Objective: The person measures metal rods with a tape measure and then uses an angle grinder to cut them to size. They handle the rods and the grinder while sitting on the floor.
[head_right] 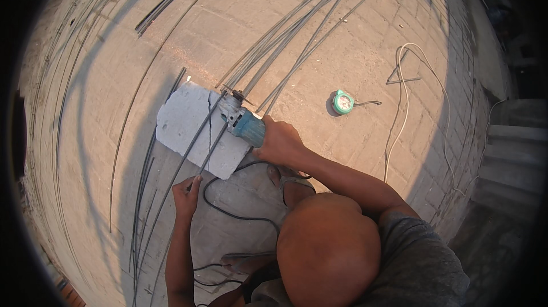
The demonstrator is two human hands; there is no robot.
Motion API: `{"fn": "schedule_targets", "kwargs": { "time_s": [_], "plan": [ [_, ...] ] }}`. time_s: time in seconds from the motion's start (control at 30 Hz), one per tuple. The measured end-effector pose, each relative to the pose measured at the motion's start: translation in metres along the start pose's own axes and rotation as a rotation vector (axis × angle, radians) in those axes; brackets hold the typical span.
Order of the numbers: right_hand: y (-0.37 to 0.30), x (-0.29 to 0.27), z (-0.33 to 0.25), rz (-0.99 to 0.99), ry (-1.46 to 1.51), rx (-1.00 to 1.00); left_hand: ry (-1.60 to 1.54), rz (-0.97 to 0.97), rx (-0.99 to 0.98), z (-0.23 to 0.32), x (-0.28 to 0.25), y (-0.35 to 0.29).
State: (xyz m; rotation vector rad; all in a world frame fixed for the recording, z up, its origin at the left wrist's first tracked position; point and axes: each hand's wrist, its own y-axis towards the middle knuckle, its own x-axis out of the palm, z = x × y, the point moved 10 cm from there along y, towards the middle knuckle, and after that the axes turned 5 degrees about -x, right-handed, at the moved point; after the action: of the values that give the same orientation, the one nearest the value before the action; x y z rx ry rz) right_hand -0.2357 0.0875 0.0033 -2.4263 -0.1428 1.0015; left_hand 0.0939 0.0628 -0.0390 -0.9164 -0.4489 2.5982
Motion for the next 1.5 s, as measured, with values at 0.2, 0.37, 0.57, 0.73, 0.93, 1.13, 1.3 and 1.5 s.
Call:
{"fn": "schedule_targets", "kwargs": {
  "time_s": [0.2, 0.37, 0.57, 0.73, 0.93, 1.13, 1.3, 1.5],
  "plan": [
    [0.000, 0.001, 0.002, 0.012, 0.018, 0.023, -0.013, 0.000, 0.000, -0.001, 0.001, -0.001],
    [-0.007, -0.008, 0.004, 0.055, 0.115, 0.066, 0.050, 0.058, 0.072, 0.008, -0.004, -0.004],
    [-0.002, -0.050, 0.002, 0.235, 0.233, -0.003, 0.264, 0.206, 0.198, 0.024, -0.031, 0.004],
    [0.006, -0.073, -0.011, 0.278, 0.363, -0.068, 0.672, 0.330, 0.290, 0.064, -0.027, -0.020],
    [0.022, -0.067, -0.028, 0.145, 0.954, 0.002, 0.052, 0.179, 0.575, 0.168, 0.007, -0.035],
    [0.033, -0.045, -0.040, 0.008, 1.245, 0.095, -0.539, -0.214, 0.369, 0.191, 0.073, -0.017],
    [0.032, -0.039, -0.047, -0.053, 1.301, 0.077, -0.960, -0.373, 0.101, 0.170, 0.102, -0.011],
    [0.014, -0.039, -0.055, -0.076, 1.273, 0.065, -0.840, -0.475, 0.174, 0.178, 0.102, -0.020]
  ]
}}
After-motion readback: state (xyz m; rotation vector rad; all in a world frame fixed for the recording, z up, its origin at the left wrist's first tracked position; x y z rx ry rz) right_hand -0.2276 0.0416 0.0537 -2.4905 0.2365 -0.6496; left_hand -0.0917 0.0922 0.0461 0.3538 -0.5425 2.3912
